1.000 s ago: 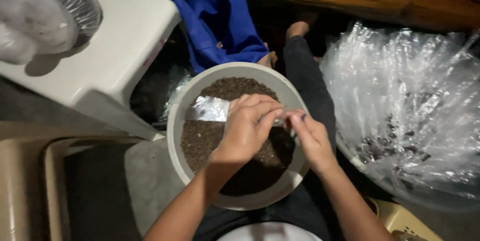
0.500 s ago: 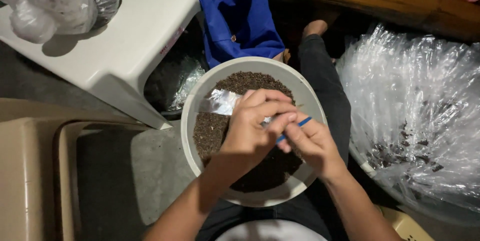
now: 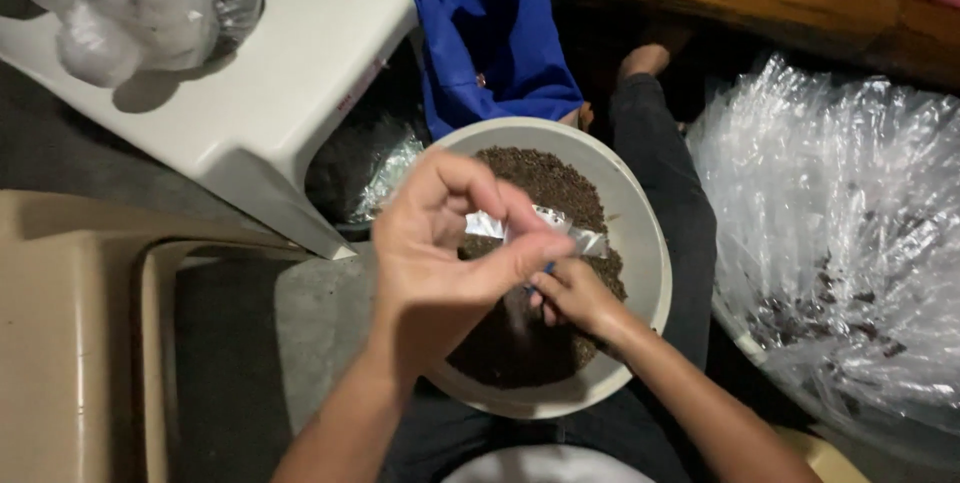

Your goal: The person places a brown granular substance into small clear plastic bags using a blue spoon and then seals the bags.

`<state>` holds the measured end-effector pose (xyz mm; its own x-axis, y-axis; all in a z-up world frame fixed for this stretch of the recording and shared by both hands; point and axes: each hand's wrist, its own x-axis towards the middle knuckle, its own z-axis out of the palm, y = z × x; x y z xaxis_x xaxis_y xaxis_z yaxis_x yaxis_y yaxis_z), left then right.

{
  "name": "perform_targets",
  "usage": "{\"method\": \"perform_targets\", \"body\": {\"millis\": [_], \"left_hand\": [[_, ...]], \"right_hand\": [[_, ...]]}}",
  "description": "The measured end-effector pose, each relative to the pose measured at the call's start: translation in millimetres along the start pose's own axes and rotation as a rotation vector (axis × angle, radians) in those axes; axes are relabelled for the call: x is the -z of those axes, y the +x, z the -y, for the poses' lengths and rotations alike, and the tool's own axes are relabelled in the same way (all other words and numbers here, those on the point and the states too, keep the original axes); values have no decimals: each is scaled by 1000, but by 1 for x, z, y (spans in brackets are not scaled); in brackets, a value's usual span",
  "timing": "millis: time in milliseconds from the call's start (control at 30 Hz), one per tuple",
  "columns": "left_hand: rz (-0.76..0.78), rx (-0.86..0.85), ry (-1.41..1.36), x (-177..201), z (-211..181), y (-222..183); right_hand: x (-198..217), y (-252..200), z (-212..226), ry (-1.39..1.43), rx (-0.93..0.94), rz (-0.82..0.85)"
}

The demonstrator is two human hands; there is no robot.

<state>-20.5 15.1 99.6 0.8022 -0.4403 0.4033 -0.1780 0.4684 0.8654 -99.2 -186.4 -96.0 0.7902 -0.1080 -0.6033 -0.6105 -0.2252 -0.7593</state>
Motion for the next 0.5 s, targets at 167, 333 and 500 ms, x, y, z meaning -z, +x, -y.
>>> {"method": "perform_targets", "body": {"millis": [167,333,500], "left_hand": [[70,0,201,12,64,-43],[111,268,168,-15,72,-66],[80,325,20,-28,81,-49]], "right_hand": [[27,-27,24,706,127,-55],[58,-76,59,408,499,-192],[69,-106,87,-75,952,-238]]}}
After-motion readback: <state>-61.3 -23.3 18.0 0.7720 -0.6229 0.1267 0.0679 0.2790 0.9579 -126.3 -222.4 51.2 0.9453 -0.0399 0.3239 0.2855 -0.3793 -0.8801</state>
